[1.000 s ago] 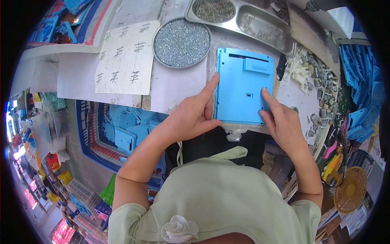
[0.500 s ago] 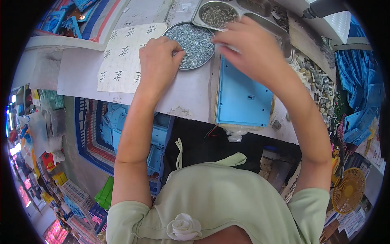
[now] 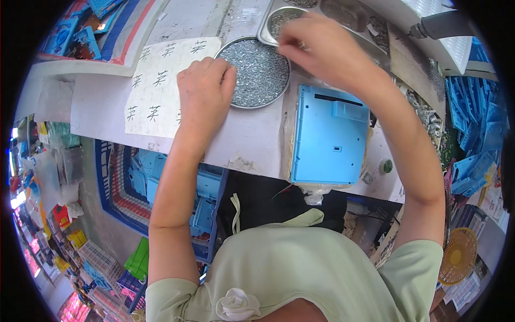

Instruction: Assembling a small electronic device by soldering internal components and screwing the plastic casing together.

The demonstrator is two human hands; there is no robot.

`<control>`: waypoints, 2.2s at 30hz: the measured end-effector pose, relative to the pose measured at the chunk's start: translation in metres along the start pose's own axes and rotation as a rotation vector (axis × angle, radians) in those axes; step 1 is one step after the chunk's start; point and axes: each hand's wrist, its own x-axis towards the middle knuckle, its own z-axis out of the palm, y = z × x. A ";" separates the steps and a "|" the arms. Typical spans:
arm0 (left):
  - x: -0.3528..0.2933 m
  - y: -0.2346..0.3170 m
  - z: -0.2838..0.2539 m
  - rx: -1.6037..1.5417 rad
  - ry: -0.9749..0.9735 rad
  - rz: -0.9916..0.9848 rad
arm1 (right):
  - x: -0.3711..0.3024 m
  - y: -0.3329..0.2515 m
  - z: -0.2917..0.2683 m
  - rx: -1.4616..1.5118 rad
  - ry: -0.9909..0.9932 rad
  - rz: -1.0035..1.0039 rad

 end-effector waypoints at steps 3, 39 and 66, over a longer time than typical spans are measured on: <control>-0.007 0.004 -0.004 -0.292 0.016 -0.056 | -0.062 0.024 -0.044 0.074 -0.035 0.133; 0.025 0.091 -0.010 -0.254 -0.500 0.200 | -0.164 -0.021 -0.057 0.013 -0.104 0.197; -0.025 0.156 -0.001 -0.421 -0.141 0.574 | -0.211 -0.017 -0.063 0.202 0.070 0.356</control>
